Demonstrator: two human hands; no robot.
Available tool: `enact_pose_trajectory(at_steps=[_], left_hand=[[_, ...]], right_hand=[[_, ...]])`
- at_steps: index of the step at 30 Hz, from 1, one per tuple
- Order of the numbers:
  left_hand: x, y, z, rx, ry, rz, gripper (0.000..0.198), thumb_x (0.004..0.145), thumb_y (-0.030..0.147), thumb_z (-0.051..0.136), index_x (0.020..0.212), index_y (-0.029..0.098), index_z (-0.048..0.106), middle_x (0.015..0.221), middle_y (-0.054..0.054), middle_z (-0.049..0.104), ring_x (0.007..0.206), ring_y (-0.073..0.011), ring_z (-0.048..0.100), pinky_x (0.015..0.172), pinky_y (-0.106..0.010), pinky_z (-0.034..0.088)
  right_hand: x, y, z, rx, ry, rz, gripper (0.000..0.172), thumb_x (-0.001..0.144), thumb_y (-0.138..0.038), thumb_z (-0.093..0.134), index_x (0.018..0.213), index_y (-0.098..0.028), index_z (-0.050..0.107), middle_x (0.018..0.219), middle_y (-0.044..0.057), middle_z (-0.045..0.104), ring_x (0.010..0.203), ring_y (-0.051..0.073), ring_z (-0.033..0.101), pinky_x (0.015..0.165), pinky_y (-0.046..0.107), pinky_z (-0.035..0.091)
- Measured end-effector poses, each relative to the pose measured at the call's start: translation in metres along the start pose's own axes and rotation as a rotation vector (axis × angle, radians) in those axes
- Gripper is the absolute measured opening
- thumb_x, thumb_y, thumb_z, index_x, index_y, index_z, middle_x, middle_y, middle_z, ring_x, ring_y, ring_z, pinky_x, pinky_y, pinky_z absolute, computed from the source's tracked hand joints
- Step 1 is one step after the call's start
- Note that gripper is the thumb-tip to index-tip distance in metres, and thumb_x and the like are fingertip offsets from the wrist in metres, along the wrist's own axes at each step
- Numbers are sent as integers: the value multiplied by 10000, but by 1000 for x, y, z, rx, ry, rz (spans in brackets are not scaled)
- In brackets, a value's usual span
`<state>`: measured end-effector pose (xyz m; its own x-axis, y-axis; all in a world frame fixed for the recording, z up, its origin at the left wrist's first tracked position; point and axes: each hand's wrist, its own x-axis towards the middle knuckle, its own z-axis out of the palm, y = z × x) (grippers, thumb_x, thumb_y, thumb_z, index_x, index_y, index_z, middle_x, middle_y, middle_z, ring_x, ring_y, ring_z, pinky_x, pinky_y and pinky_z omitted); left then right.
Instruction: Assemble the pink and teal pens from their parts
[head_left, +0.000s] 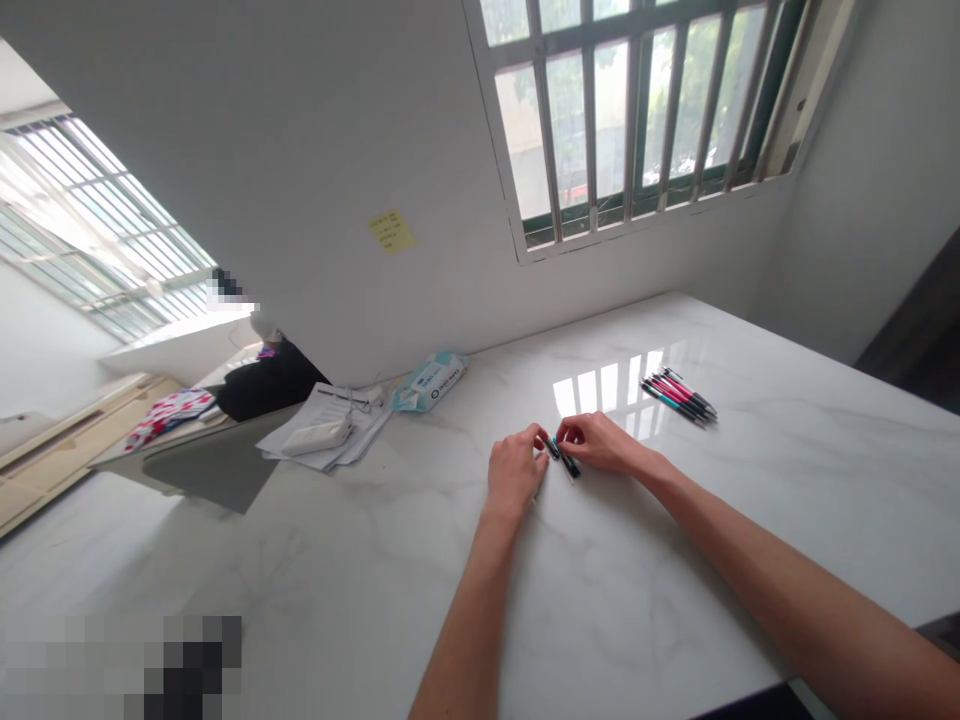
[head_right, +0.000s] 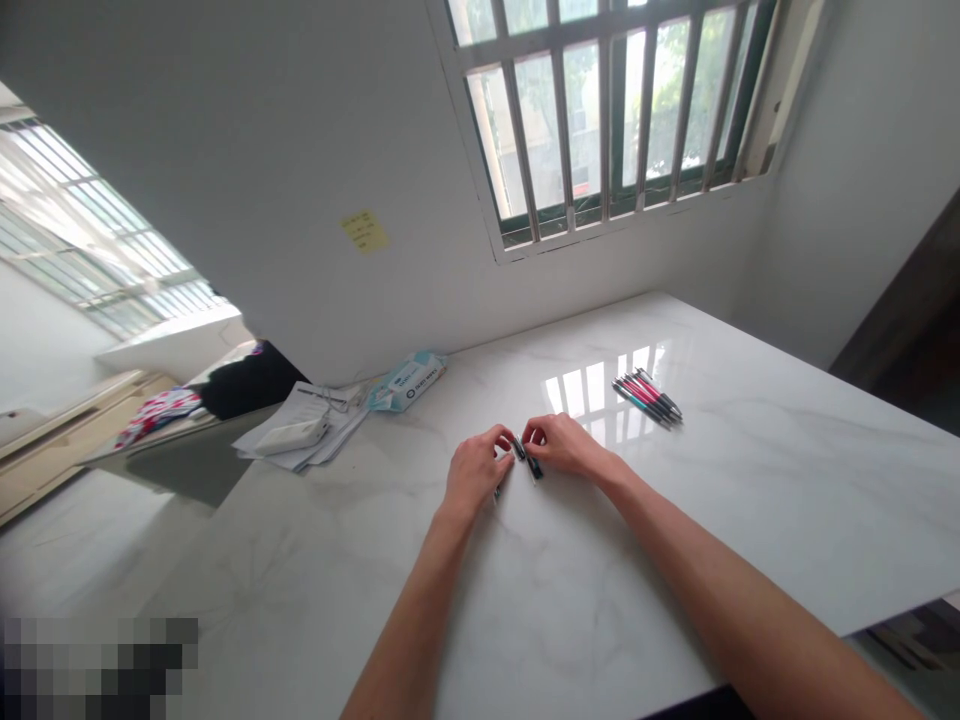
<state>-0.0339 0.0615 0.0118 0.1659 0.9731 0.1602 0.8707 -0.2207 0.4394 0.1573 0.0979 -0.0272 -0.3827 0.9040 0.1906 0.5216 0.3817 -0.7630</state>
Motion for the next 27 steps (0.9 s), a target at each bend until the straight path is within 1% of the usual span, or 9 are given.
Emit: enact_pose_trajectory(at_steps=[4,8,12,15,18,21,24,25,27], left_hand=[[0,-1,-4,120,4,0,291,839,172,729,1099,302,707,1017,-11,790,977,-233,692,906,-326,471],[1,-6,-5,119,33,28,297,851,184,722,1124,295,688,1000,-5,776,994,-234,668,921,-339,480],[4,-9,-5,36,120,70,269,879,139,629,1105,273,685,1014,-19,758,986,-229,658,938,-351,490],[5,-8,-5,-8,202,92,224,894,131,585,1056,246,689,997,-35,744,978,-228,654,953,-359,489],[5,-7,-4,-42,239,105,198,906,140,571,1029,239,691,965,-34,736,934,-221,652,937,-356,491],[5,-10,-2,-73,274,86,191,911,151,573,1038,236,689,944,-32,729,905,-219,647,925,-356,491],[4,-14,1,-93,309,55,207,911,152,580,1068,233,688,945,-36,727,905,-220,645,929,-357,488],[4,-14,2,-99,314,50,214,909,146,580,1072,233,688,950,-37,727,906,-218,646,930,-354,487],[4,-14,3,-111,313,48,222,908,137,577,1072,233,690,958,-38,729,906,-214,646,925,-349,488]], right_hand=[[0,-4,2,-5,0,-16,127,844,-247,648,867,-216,768,758,-2,753,629,135,618,584,236,394],[1,-5,2,-17,4,-5,137,858,-243,638,881,-214,770,738,-2,749,621,135,623,586,236,405],[4,0,-7,-78,143,32,140,868,-247,635,901,-216,768,800,16,770,665,156,650,650,262,449],[5,8,-22,-136,265,71,144,884,-266,631,908,-224,766,873,28,790,703,176,672,688,287,478],[0,20,-46,-236,391,161,177,904,-306,620,924,-227,777,879,40,795,671,185,678,686,308,492],[-11,41,-82,-359,510,257,220,909,-362,616,954,-222,779,909,58,802,749,217,716,737,329,515],[-28,71,-125,-485,528,377,282,897,-428,621,1003,-222,782,931,71,810,803,244,735,751,340,519],[-34,81,-138,-526,505,417,303,890,-453,622,1005,-222,782,941,73,813,815,250,738,751,342,518],[-44,101,-159,-598,404,509,377,857,-519,644,1010,-206,789,949,99,815,818,271,741,721,347,516]])
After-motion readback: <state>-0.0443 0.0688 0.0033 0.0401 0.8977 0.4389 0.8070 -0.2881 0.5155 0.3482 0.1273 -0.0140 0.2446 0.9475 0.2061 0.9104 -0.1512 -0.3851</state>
